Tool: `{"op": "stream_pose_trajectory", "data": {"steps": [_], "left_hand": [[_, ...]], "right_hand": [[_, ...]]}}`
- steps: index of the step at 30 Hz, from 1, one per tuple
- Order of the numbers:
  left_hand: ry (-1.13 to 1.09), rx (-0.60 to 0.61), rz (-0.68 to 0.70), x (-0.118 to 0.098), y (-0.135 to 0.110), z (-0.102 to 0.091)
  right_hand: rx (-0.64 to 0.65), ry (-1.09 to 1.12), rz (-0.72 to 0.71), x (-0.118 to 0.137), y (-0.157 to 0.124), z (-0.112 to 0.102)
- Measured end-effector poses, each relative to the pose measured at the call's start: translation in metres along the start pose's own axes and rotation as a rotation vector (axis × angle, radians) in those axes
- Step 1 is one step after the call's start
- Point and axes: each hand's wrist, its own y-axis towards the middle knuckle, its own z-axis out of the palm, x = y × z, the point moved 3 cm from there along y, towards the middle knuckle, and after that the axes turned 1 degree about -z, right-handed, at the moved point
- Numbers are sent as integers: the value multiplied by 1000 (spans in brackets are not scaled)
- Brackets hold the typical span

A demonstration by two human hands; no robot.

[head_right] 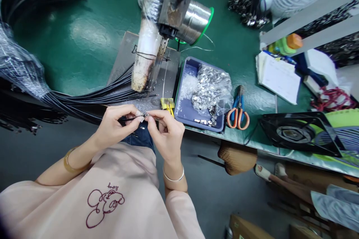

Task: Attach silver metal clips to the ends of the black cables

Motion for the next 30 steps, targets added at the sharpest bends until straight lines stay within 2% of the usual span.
{"op": "stream_pose_trajectory", "data": {"steps": [5, 11, 21, 25, 30], "left_hand": [[4, -30, 3, 1, -1, 0], [-7, -62, 29, 2, -1, 0], [8, -55, 61, 3, -2, 1], [8, -43, 70, 2, -1, 0], [4, 12, 83, 1, 0, 0]], "right_hand": [[-28, 91, 73, -3, 1, -2], [-16, 179, 70, -2, 2, -2], [-8, 198, 58, -2, 3, 1], [6, 168, 33, -2, 4, 1], [14, 30, -48, -6, 1, 2]]}}
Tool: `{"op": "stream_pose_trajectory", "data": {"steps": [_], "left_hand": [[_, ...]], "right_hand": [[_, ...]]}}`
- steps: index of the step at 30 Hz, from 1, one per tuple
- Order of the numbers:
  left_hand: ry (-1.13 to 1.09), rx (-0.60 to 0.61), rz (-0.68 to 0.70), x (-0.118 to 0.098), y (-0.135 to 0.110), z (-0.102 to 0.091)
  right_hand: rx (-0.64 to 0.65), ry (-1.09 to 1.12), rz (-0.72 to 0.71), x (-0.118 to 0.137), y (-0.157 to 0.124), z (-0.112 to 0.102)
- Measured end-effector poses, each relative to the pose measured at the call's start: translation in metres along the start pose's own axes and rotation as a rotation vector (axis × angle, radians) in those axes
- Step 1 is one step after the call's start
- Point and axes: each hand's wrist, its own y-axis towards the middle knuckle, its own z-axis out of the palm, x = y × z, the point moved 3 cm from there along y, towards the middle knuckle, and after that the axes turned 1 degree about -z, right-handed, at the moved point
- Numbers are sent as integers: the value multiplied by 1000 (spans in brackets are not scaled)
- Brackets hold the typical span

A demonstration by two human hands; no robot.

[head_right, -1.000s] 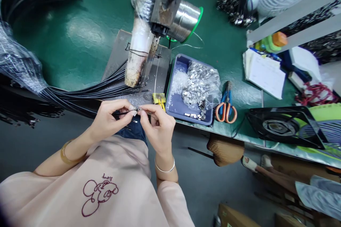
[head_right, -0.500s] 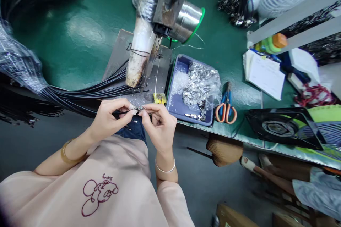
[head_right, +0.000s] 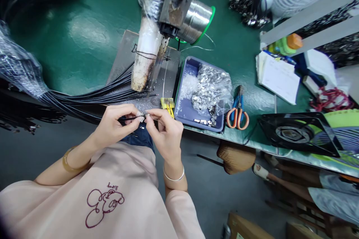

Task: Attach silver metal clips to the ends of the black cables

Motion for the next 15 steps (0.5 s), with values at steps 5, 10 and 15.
{"op": "stream_pose_trajectory", "data": {"steps": [5, 10, 15], "left_hand": [[-65, 44, -91, 1, 1, -3], [26, 67, 38, -3, -1, -6], [74, -19, 107, -2, -6, -3]], "right_hand": [[-107, -50, -66, -1, 0, -9], [92, -29, -5, 6, 10, -9], [14, -133, -43, 10, 9, -10]]}}
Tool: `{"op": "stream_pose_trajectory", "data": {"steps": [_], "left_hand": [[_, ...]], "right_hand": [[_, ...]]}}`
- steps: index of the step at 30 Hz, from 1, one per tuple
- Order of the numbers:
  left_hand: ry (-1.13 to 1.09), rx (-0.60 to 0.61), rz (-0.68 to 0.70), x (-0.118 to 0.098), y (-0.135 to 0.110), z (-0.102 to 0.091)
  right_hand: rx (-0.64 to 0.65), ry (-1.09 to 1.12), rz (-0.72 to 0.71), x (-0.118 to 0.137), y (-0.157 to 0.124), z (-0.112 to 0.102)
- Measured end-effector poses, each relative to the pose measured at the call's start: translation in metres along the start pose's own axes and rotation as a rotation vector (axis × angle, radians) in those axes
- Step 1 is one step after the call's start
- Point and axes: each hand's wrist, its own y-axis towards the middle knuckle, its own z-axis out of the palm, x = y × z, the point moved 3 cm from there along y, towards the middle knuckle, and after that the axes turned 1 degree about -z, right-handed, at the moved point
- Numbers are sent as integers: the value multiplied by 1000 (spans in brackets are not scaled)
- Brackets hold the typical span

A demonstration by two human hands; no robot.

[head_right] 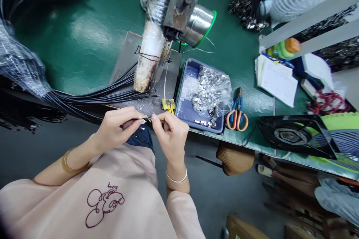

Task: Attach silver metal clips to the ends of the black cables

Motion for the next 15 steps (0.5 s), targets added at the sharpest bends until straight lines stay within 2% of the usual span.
{"op": "stream_pose_trajectory", "data": {"steps": [2, 4, 6, 10, 15], "left_hand": [[-135, -22, -173, 6, 1, 2], [-303, -30, -355, 12, 3, 3], [-431, -31, -475, 16, 6, 3], [-513, -38, -537, 17, 13, 2], [-518, -57, -513, 16, 19, 3]], "right_hand": [[-164, 6, -47, 1, -5, -4], [-307, 121, -69, 0, -10, -8], [-372, 217, -57, -2, -13, -8], [-354, 144, -94, -5, -13, -1], [-274, -96, -386, -1, -9, 13]]}}
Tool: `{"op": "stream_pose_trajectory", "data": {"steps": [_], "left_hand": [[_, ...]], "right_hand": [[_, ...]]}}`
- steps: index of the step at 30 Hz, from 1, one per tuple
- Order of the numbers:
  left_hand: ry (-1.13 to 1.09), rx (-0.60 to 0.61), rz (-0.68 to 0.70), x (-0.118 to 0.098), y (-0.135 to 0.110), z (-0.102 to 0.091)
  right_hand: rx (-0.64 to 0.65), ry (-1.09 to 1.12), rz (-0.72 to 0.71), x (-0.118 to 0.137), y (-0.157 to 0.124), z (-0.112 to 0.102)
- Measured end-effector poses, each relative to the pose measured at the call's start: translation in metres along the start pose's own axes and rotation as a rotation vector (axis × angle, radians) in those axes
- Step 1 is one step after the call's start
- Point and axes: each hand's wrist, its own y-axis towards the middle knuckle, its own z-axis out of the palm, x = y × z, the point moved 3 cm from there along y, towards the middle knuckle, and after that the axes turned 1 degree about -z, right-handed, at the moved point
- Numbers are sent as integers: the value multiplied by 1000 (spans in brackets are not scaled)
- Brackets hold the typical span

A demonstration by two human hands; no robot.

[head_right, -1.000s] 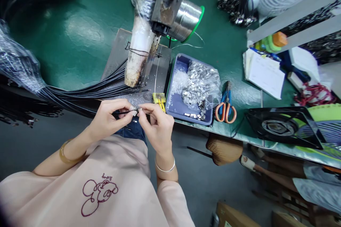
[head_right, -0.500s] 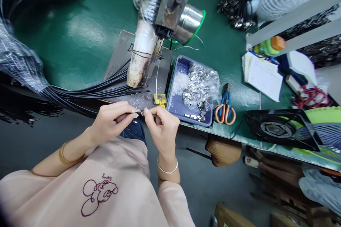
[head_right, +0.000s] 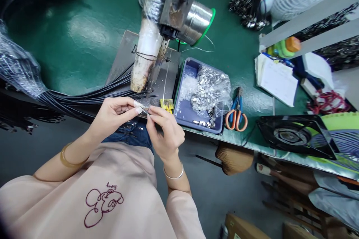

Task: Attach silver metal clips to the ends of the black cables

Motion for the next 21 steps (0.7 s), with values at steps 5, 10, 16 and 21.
{"op": "stream_pose_trajectory", "data": {"steps": [5, 10, 16, 21], "left_hand": [[14, -37, 31, 0, 4, 1], [57, -70, 45, 1, 7, 2], [91, -100, 54, -3, 9, 4], [97, -110, 39, -6, 10, 4]], "right_hand": [[-13, -19, -9, -3, 2, 7], [0, 21, 54, -7, 4, 9], [-8, 50, 63, -8, 6, 9], [7, 6, 59, -4, 9, 7]]}}
